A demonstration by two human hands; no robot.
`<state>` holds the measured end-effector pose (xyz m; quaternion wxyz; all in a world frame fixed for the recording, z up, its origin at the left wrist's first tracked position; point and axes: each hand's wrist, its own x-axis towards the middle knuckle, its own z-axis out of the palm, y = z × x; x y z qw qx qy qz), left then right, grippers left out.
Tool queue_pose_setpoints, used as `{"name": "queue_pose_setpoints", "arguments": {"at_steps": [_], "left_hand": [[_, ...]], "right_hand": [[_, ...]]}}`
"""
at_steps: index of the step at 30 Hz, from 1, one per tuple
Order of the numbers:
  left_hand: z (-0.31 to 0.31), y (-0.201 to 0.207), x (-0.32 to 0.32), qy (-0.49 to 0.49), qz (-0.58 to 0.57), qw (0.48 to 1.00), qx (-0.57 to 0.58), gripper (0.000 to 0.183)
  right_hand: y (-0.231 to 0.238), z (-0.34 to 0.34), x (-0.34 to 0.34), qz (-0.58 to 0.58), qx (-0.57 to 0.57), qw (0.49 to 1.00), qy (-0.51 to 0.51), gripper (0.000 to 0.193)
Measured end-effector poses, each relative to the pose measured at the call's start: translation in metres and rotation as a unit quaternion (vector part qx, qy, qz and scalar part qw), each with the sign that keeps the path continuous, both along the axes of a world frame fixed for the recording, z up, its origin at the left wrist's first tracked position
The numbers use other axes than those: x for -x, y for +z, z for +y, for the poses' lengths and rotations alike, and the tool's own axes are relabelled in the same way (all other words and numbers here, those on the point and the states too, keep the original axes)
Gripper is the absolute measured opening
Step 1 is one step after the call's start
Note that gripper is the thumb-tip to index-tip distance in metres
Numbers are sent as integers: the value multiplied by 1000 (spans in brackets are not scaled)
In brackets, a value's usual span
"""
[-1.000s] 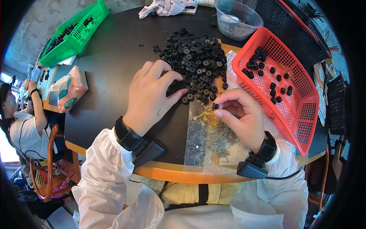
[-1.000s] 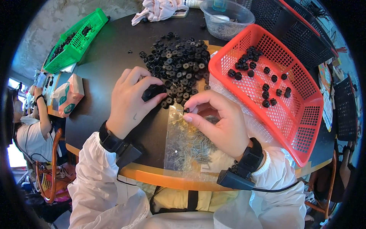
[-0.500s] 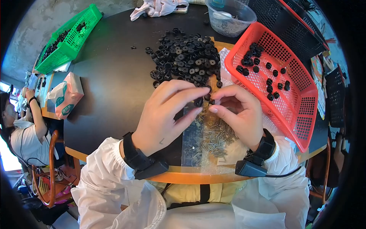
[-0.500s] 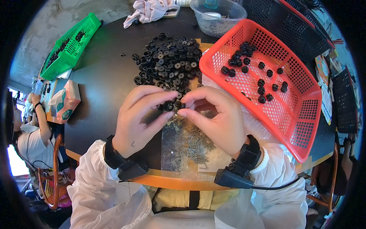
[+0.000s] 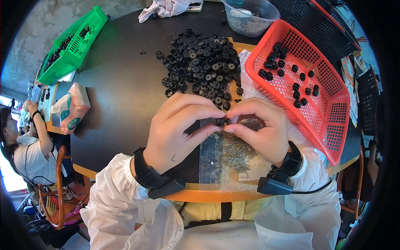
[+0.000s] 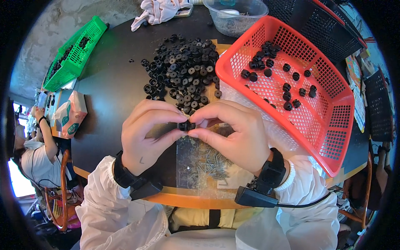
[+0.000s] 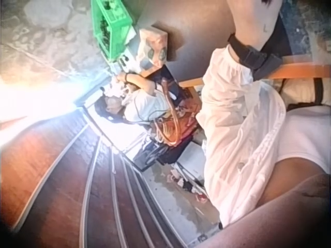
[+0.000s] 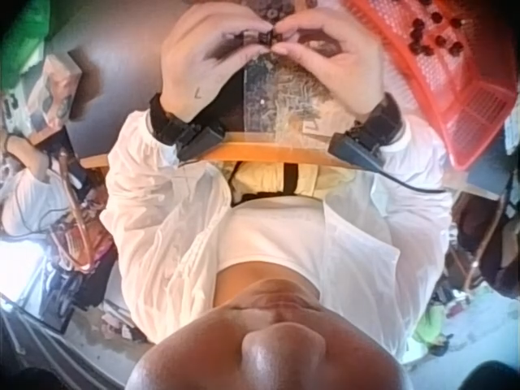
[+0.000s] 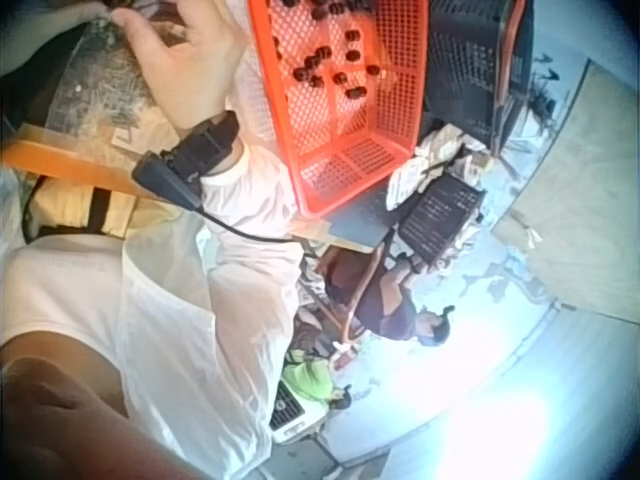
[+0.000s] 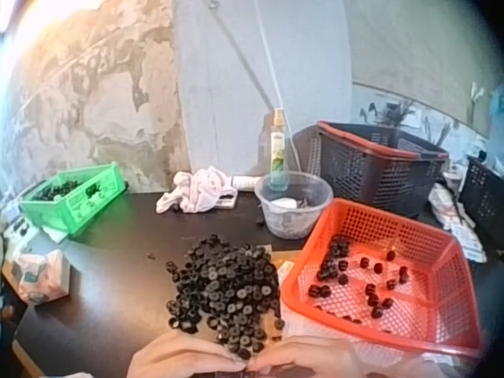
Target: Assembling small black circular components onto metal pins.
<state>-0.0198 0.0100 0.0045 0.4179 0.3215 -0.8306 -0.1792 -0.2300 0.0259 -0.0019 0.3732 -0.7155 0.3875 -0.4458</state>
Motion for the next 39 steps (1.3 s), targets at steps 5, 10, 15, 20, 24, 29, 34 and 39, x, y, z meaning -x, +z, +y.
{"name": "queue_pose_setpoints", "arguments": {"at_steps": [5,10,15,20,24,29,34,39], "left_hand": [[-1,-3,1,-9,9,1000,9,34],[-2,-1,1,-17,20,999,27,33],[0,-2,2,-7,33,999,25,32],[0,-2,3,-16,39,999,16,33],[0,-1,2,-30,31,999,13,33],[-1,-3,1,-42,40,998,-7,32],[0,-3,2,-49,45,998,-19,30],[0,-1,1,-47,36,998,-10,31]], "right_hand": [[1,0,1,14,25,1000,-8,24],[2,1,2,8,28,1000,-7,24],[0,1,2,-4,42,999,1,25],[1,0,3,0,52,999,13,25],[-1,5,-1,-71,-34,997,-6,25],[-3,2,4,-52,18,998,18,25],[0,3,4,-60,23,998,22,25],[-1,3,3,-65,23,997,21,24]]}}
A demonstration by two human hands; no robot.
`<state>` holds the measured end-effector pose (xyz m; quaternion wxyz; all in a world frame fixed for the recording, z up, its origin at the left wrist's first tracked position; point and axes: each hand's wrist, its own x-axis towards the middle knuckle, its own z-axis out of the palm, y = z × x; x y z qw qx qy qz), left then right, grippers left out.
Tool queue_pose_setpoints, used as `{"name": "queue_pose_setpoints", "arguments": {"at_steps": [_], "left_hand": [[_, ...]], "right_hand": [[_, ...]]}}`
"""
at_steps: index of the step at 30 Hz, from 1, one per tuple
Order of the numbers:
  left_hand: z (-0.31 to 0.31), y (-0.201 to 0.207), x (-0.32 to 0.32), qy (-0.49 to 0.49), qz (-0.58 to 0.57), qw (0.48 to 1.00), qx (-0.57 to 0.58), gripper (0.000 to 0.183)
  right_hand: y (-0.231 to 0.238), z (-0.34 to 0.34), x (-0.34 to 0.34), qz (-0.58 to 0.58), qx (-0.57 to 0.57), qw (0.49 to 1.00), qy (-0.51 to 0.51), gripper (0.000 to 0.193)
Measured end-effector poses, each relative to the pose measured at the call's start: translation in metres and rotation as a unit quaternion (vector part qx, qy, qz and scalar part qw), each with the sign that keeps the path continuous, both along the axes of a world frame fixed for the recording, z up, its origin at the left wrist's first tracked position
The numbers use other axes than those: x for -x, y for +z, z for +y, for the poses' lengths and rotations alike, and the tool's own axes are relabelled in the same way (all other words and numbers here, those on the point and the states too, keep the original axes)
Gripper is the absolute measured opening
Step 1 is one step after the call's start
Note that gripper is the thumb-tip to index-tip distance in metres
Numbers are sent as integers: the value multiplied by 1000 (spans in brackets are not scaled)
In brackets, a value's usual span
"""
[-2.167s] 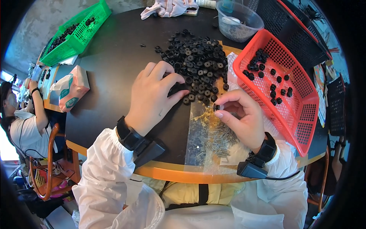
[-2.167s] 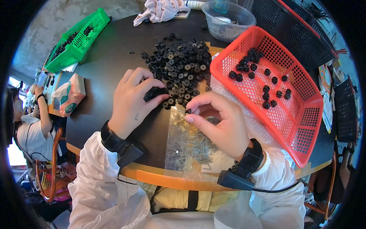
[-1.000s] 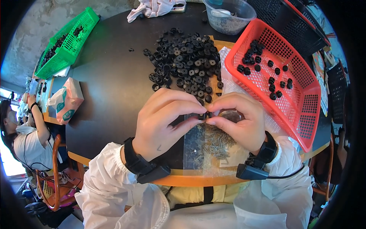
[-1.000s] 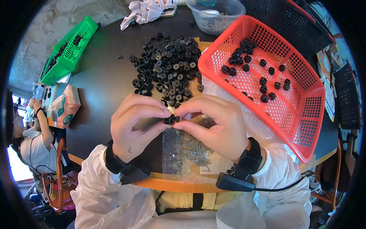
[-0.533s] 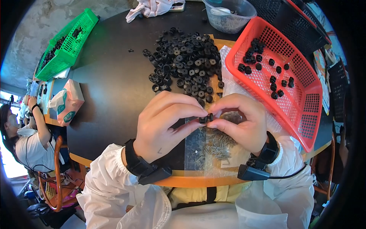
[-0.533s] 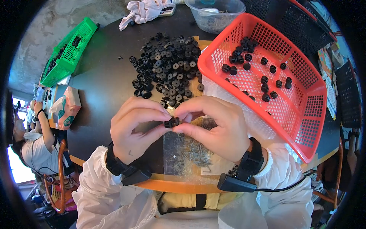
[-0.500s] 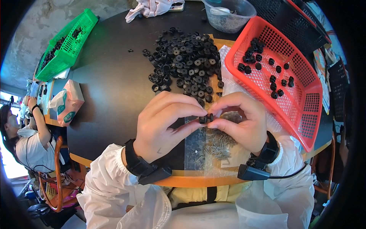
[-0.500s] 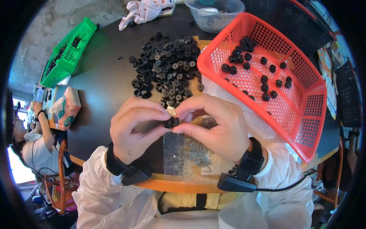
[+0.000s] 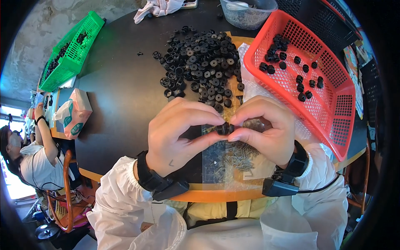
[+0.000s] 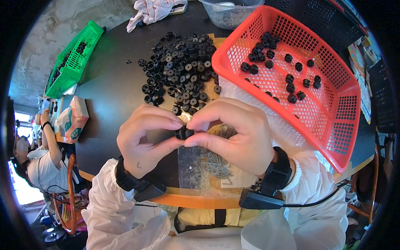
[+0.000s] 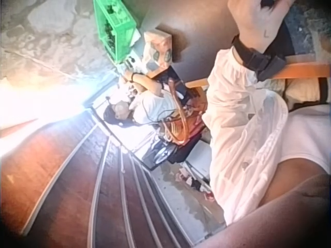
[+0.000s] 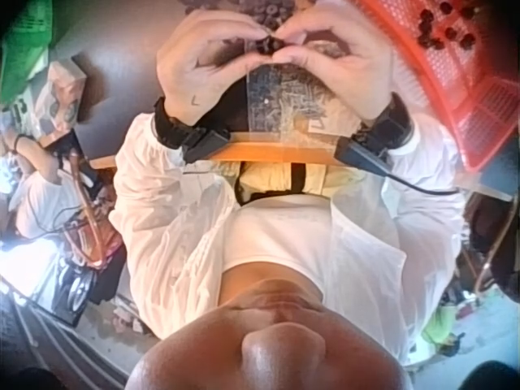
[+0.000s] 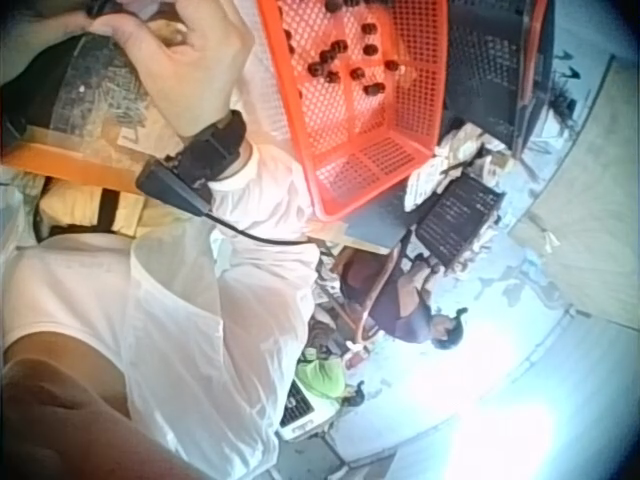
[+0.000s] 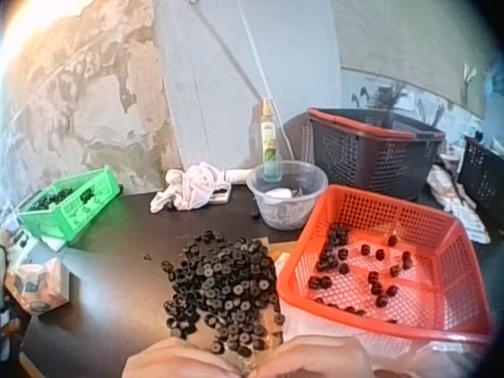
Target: Assembling small black circular components onto metal pins.
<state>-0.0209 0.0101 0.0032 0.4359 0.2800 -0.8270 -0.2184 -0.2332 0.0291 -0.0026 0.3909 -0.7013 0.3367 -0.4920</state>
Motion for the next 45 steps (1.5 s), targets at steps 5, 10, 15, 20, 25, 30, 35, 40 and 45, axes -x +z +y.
{"name": "queue_pose_setpoints", "arguments": {"at_steps": [5,10,15,20,25,30,35,40,45], "left_hand": [[-2,-5,1,-1,22,1000,22,32],[-4,-4,-1,-28,-1,998,64,30],[0,-2,0,1,-7,998,66,31],[2,-1,2,-15,-32,996,83,34],[8,-2,5,-15,4,994,108,36],[-1,-4,1,-27,17,990,136,35],[1,7,-6,50,26,987,149,36],[-13,-1,-15,153,69,978,127,30],[-13,2,-18,145,105,982,59,25]], "right_hand": [[-3,1,0,-18,-60,998,18,24],[-4,2,-4,-89,-156,982,53,30],[-4,-3,-1,38,-39,995,82,38],[-2,-2,1,34,-69,990,115,31],[-15,4,-5,-41,-73,990,115,32],[7,3,-5,26,-25,996,80,30],[39,1,11,360,366,827,-229,31],[49,-4,12,448,377,737,-338,41],[18,2,-4,430,321,835,-122,36]]}}
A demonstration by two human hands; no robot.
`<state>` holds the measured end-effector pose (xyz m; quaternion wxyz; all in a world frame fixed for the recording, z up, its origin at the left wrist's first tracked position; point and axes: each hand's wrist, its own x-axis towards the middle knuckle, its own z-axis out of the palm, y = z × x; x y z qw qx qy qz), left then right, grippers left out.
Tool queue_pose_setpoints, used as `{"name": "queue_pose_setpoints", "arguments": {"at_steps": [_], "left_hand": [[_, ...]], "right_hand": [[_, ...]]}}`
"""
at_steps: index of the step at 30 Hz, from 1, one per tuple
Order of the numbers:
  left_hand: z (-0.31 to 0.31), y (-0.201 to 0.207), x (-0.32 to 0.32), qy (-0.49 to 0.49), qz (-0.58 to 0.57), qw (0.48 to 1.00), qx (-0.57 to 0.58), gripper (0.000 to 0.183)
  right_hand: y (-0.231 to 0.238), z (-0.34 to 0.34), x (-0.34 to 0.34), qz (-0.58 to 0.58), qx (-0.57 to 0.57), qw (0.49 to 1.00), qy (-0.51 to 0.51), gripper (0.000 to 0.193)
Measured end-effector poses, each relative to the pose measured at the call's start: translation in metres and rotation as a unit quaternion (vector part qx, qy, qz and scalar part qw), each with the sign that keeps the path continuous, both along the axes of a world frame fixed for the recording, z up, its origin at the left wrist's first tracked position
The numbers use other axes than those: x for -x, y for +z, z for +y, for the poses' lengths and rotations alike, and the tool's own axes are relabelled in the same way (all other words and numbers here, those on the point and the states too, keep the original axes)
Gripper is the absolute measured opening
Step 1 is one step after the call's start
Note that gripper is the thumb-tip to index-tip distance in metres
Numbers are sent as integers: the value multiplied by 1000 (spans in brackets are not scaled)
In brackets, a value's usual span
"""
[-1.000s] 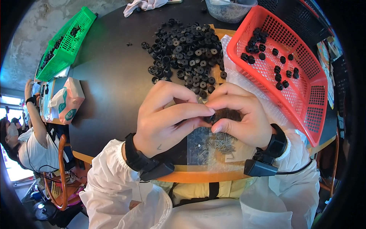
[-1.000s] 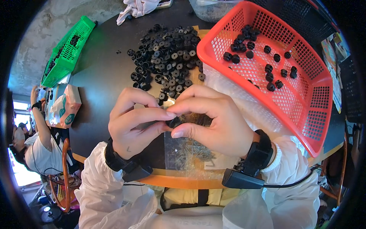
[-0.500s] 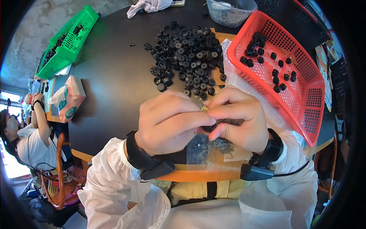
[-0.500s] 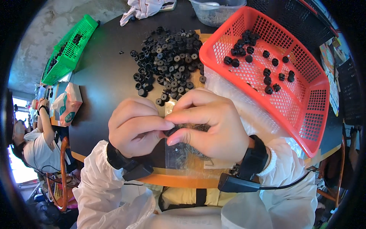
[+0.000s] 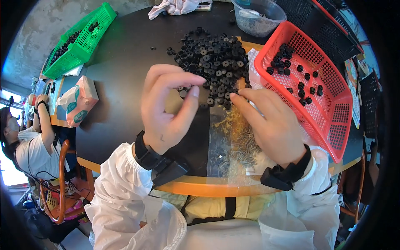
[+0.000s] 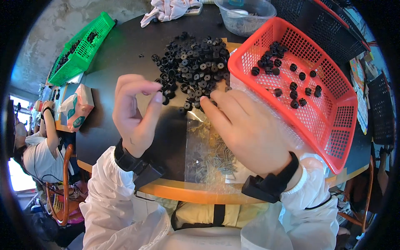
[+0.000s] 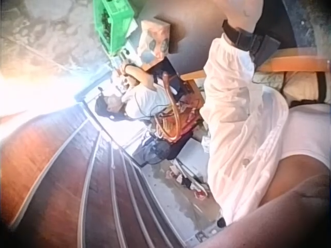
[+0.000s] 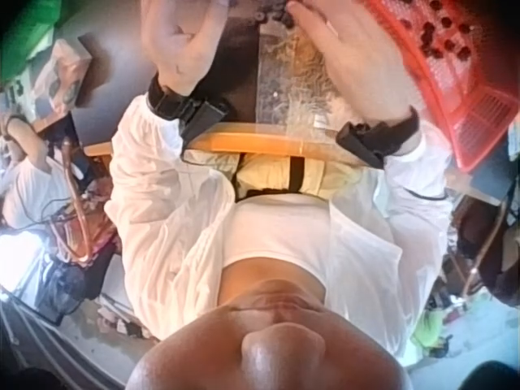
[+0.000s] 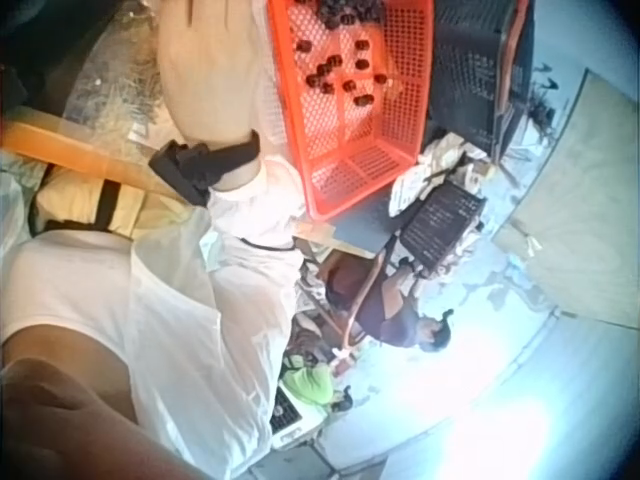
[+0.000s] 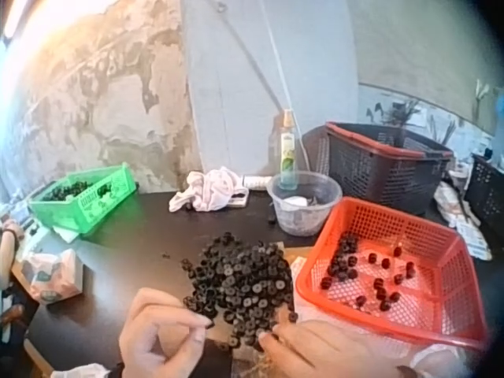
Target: Assembling small black circular components onto metal pins.
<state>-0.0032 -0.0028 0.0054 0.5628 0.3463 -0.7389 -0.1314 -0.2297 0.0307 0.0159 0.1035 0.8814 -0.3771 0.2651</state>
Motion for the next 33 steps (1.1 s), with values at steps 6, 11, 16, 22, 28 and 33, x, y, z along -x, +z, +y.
{"name": "queue_pose_setpoints", "arguments": {"at_steps": [6,11,16,22,28,33], "left_hand": [[-2,0,6,-153,-198,968,17,24],[-3,-14,8,-145,-324,935,26,17],[-3,-17,12,-171,-304,937,20,14],[0,-13,7,-150,-266,952,-9,14],[1,-6,11,-109,-112,988,17,24],[3,-9,10,-138,-113,984,14,22]], "right_hand": [[-21,-12,4,-12,-89,996,3,29],[-24,-16,1,-37,-91,995,-13,22],[-21,-13,2,-99,-117,988,7,25],[-10,1,-3,-393,-391,833,-3,26],[-18,-1,-1,-487,-483,725,57,24],[-22,-3,-1,-486,-486,722,83,25]]}}
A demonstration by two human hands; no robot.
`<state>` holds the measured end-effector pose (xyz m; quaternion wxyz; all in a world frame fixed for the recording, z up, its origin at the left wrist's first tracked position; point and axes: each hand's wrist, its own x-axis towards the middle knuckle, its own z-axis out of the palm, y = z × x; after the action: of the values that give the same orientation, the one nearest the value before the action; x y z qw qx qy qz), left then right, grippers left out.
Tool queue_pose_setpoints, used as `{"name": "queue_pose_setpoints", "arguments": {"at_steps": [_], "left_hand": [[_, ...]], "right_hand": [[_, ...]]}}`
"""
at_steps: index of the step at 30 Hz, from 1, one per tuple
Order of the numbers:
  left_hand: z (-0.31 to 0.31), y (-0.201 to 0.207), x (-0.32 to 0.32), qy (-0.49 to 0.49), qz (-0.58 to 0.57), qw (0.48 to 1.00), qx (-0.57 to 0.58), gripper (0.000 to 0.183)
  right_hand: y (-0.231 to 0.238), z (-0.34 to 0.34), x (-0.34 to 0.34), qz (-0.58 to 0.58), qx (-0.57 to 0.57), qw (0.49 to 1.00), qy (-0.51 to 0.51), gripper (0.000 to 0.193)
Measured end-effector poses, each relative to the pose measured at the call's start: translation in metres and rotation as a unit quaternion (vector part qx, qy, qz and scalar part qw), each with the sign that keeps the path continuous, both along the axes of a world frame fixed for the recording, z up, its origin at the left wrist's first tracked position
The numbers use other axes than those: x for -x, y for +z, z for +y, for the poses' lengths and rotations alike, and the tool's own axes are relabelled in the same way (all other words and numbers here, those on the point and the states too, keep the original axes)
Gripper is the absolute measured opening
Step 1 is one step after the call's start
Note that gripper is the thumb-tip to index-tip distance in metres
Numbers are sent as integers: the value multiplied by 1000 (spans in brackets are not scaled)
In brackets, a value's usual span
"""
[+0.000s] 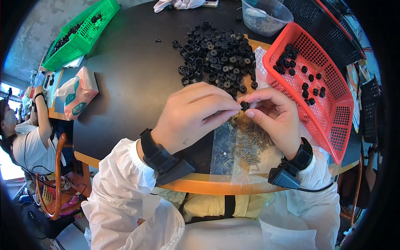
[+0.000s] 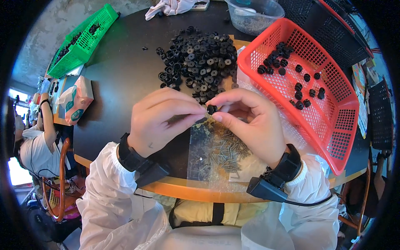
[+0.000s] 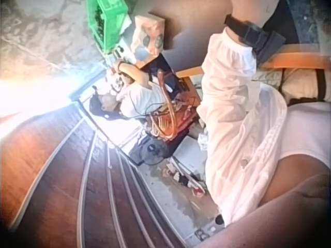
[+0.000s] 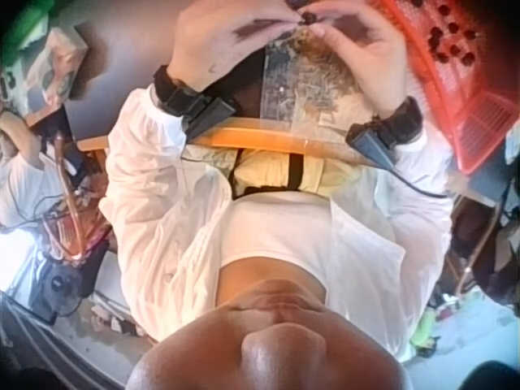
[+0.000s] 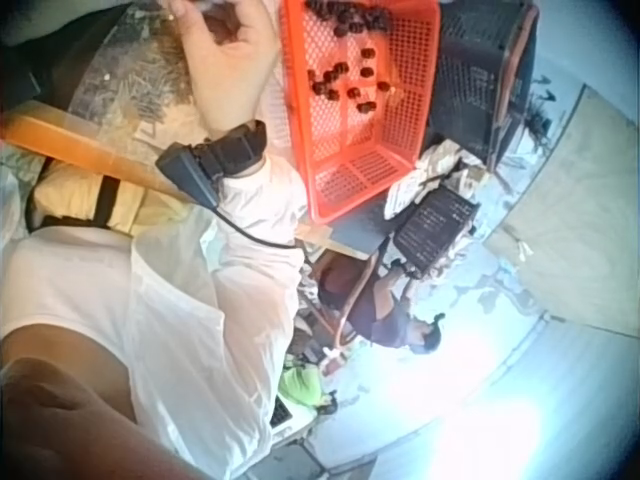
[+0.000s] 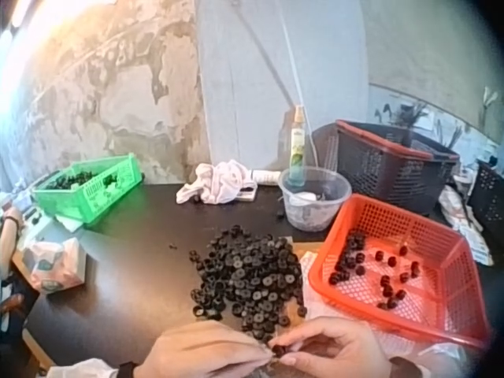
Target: Assembling small black circular components onto metal pins.
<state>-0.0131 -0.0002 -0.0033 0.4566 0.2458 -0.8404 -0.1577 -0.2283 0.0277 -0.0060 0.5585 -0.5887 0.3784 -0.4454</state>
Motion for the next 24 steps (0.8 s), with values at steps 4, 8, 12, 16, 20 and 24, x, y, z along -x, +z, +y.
{"name": "queue_pose_setpoints", "arguments": {"at_steps": [4,8,12,16,20,24], "left_hand": [[1,-1,2,0,-2,1000,-11,20],[5,0,1,14,-42,999,-19,22],[9,-3,4,36,22,994,-97,32],[9,-1,2,27,-4,997,-73,43],[4,2,-3,32,-37,999,-17,52],[-19,17,-20,134,-120,977,116,55]], "right_hand": [[5,2,0,43,20,999,-9,25],[4,3,-2,85,63,994,-32,23],[6,1,-2,143,119,982,-29,22],[6,2,-1,138,114,983,-24,23],[4,4,-2,48,5,998,-25,24],[0,1,3,-20,-32,998,-48,24]]}}
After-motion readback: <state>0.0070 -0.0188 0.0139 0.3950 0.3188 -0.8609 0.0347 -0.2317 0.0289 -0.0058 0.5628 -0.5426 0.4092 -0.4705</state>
